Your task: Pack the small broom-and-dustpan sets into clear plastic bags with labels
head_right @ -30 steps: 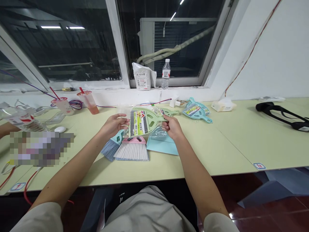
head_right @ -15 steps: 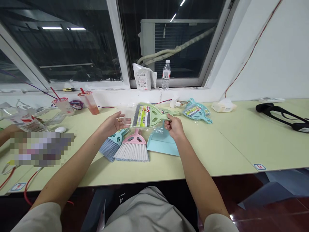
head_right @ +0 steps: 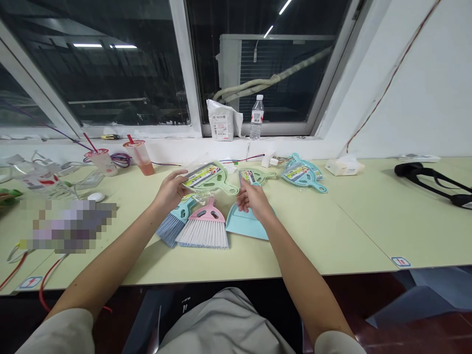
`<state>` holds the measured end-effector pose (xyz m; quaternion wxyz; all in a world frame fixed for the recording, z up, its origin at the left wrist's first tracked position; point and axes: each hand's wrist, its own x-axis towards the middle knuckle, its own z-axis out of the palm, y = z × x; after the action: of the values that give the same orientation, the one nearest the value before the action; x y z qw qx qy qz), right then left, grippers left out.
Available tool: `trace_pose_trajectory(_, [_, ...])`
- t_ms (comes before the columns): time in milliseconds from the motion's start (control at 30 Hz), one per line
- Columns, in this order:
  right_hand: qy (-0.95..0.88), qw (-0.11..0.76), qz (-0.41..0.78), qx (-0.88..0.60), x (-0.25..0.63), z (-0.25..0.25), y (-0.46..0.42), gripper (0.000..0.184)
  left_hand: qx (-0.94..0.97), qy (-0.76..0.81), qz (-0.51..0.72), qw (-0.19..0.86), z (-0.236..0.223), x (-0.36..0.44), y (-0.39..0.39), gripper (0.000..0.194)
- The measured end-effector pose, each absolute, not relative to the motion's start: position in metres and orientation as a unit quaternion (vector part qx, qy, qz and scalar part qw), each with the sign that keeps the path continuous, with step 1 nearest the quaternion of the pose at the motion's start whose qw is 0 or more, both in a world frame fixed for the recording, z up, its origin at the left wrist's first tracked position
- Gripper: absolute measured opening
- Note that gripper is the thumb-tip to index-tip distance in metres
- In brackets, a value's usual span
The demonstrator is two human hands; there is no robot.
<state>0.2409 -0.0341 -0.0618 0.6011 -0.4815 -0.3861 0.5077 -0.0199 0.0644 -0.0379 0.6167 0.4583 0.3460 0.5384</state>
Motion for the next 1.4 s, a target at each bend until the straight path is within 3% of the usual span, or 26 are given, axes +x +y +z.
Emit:
trace_pose_trajectory(100, [-0.362,0.68,0.425,-0.476,0.259,-0.056,-0.033,0.035,0.474,0.339,0.5,0.641,-0.032,-0.031,0.071,0.038])
trace_pose_trajectory(200, [-0.357,0.679,0.471,-0.436,0.263,-0.052,-0.033,0.03,0.492,0.328,0.452,0.668,-0.029,-0.031,0.062,0.036])
trace_pose_trajectory(300, [-0.379,0.61,0.562,-0.411,0.255,-0.05,-0.038,0.049,0.522,0.321,0.406,0.678,-0.029,-0.023,0.046,0.033])
trace_pose_trajectory(433, [-0.402,0.588,0.567,-0.414,0.248,-0.051,-0.041,0.067,0.553,0.31,0.369,0.679,-0.033,-0.016,0.033,0.036])
trace_pose_trajectory(500, [-0.402,0.596,0.551,-0.424,0.25,-0.054,-0.039,0.062,0.558,0.31,0.369,0.676,-0.038,-0.014,0.034,0.037])
trace_pose_trajectory(667, [-0.389,0.607,0.512,-0.466,0.254,-0.064,-0.03,0.024,0.563,0.31,0.398,0.655,-0.056,-0.01,0.043,0.035])
trace_pose_trajectory(767, [-0.381,0.627,0.48,-0.48,0.254,-0.068,-0.027,0.018,0.562,0.308,0.411,0.648,-0.063,-0.007,0.045,0.037])
trace_pose_trajectory(933, [-0.361,0.655,0.467,-0.472,0.253,-0.069,-0.025,0.019,0.543,0.317,0.415,0.658,-0.061,-0.005,0.043,0.038])
trace_pose_trajectory(1133, [-0.364,0.669,0.455,-0.462,0.252,-0.076,-0.02,0.038,0.551,0.297,0.385,0.678,-0.061,-0.008,0.044,0.032])
trace_pose_trajectory(1267, [-0.378,0.671,0.419,-0.482,0.255,-0.084,-0.015,0.036,0.564,0.281,0.379,0.678,-0.059,-0.007,0.043,0.03])
trace_pose_trajectory(1400, [-0.394,0.664,0.398,-0.496,0.256,-0.088,-0.012,0.032,0.564,0.315,0.397,0.652,-0.058,-0.002,0.04,0.042])
